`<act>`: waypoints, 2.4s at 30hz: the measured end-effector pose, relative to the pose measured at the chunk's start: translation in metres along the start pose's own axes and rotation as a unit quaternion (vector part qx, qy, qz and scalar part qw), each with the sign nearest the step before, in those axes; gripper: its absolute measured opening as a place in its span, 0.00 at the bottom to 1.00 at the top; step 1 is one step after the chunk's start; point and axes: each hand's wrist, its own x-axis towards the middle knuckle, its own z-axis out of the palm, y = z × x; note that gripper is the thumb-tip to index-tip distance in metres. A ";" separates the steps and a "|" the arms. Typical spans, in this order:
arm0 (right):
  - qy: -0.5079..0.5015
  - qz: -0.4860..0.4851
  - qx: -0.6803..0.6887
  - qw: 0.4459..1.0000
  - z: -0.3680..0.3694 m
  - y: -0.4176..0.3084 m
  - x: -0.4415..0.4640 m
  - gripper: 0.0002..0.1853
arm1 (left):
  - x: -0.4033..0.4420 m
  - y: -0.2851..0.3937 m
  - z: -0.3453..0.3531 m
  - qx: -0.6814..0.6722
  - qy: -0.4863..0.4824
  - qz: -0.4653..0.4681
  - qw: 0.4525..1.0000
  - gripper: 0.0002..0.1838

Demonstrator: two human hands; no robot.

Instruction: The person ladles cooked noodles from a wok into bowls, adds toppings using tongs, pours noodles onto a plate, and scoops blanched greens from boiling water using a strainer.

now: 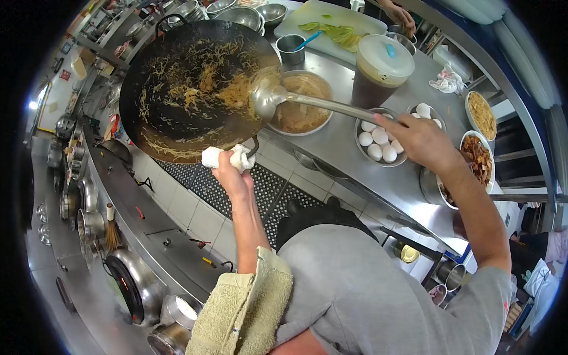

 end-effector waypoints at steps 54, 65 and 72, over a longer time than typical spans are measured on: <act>0.045 0.185 0.214 0.958 0.080 -0.031 -0.075 0.28 | 0.027 -0.011 0.015 0.001 0.010 0.080 0.997 0.12; 0.118 0.111 0.406 0.900 0.098 -0.048 0.129 0.28 | 0.017 0.002 0.002 -0.002 0.035 0.005 0.999 0.08; -0.019 0.038 0.239 0.970 0.104 -0.049 0.109 0.28 | 0.011 0.018 -0.002 -0.045 -0.016 -0.006 0.999 0.13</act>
